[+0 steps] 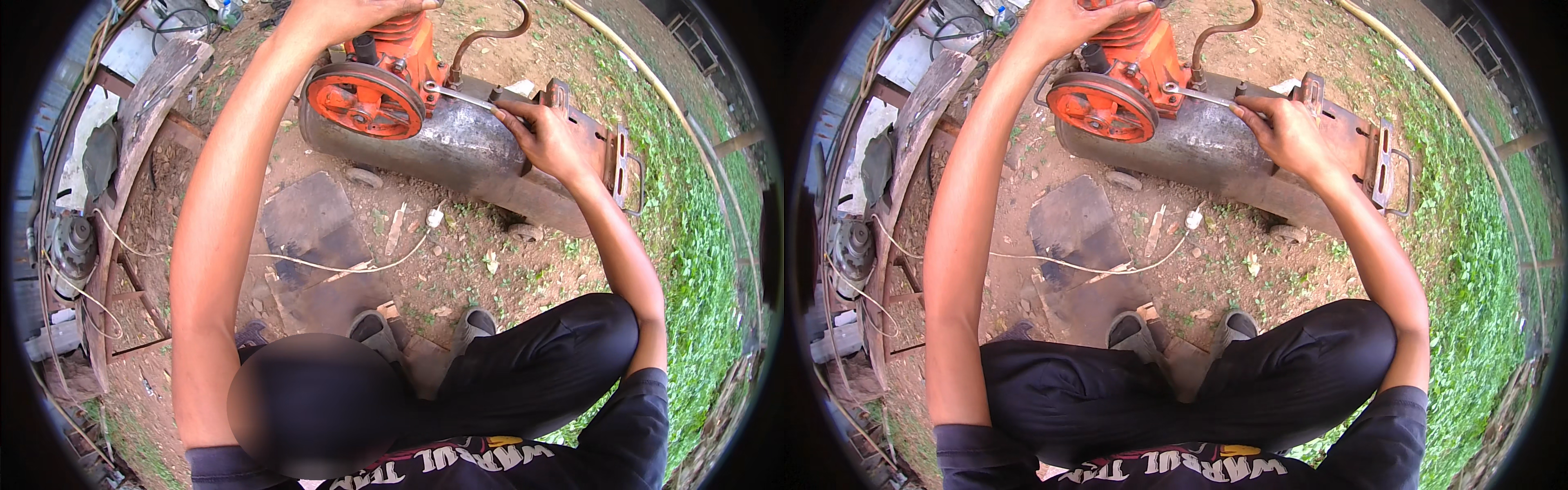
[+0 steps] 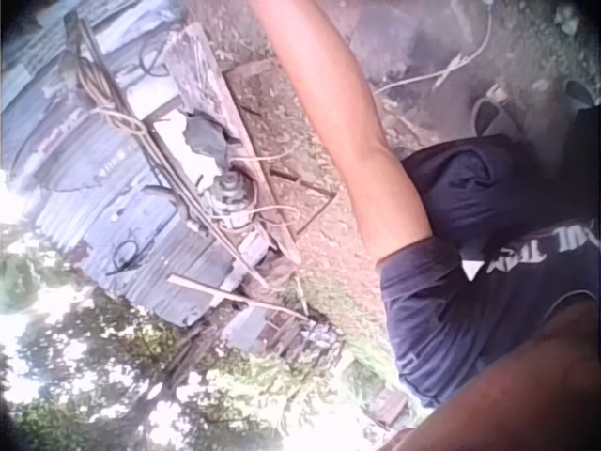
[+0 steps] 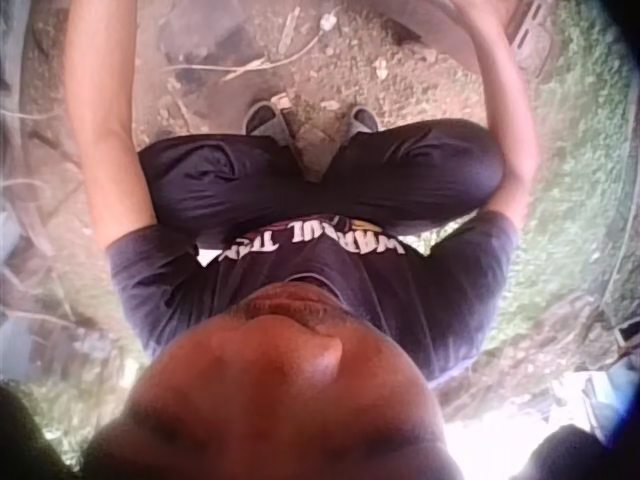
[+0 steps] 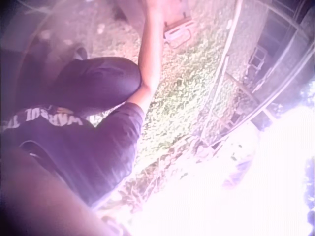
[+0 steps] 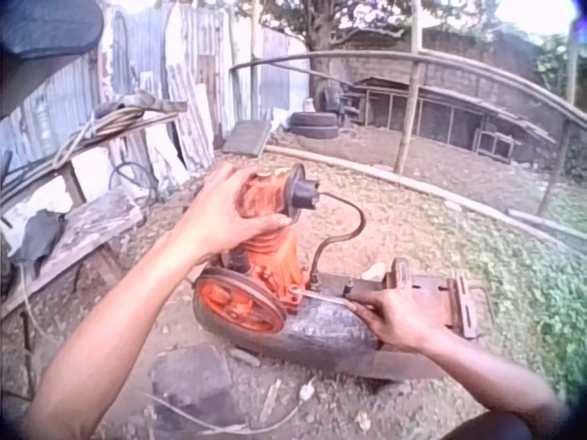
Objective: The person uses a wrench to tighten bolts on a red compressor pump that is mounted on top of a horizontal metal tank.
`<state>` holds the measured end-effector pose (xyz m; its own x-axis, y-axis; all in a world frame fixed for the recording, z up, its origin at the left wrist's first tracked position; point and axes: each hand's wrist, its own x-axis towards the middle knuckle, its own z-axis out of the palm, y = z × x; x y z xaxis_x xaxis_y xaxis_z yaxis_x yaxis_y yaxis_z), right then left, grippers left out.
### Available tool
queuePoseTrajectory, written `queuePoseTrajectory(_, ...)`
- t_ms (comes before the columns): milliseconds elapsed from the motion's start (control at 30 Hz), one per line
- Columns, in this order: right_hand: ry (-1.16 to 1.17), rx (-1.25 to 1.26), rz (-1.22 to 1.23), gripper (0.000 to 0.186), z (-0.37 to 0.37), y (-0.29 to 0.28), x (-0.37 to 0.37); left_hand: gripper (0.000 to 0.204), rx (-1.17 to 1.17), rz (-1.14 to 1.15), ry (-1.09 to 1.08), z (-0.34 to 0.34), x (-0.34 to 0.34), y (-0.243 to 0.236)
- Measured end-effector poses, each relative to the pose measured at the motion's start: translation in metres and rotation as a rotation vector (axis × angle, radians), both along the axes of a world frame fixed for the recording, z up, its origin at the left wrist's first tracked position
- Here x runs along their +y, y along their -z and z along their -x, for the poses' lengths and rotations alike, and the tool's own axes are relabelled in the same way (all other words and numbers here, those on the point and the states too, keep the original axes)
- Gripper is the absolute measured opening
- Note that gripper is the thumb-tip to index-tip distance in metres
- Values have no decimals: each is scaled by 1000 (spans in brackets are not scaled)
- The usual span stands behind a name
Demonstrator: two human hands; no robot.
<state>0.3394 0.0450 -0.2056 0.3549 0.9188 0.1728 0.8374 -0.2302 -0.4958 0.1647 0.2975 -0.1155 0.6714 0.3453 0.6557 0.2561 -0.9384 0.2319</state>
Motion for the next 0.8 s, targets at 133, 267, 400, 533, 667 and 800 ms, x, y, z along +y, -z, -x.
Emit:
queuePoseTrajectory(133,-109,-50,-19,29,-20,21,2,87,5,5,6,0,-1,-2)
queuePoseTrajectory(267,-166,-119,73,28,-26,17,9,87,-5,-10,6,2,-1,2)
queuePoseTrajectory(400,-194,-103,102,27,-32,22,11,88,-28,8,15,-2,-3,2)
queuePoseTrajectory(533,-122,3,205,32,3,22,5,89,-31,-47,3,-5,-2,-1)
queuePoseTrajectory(667,-70,401,184,44,88,39,1,89,-54,-35,19,0,2,6)
queuePoseTrajectory(800,-33,590,207,43,86,0,1,88,-7,4,16,6,2,2)
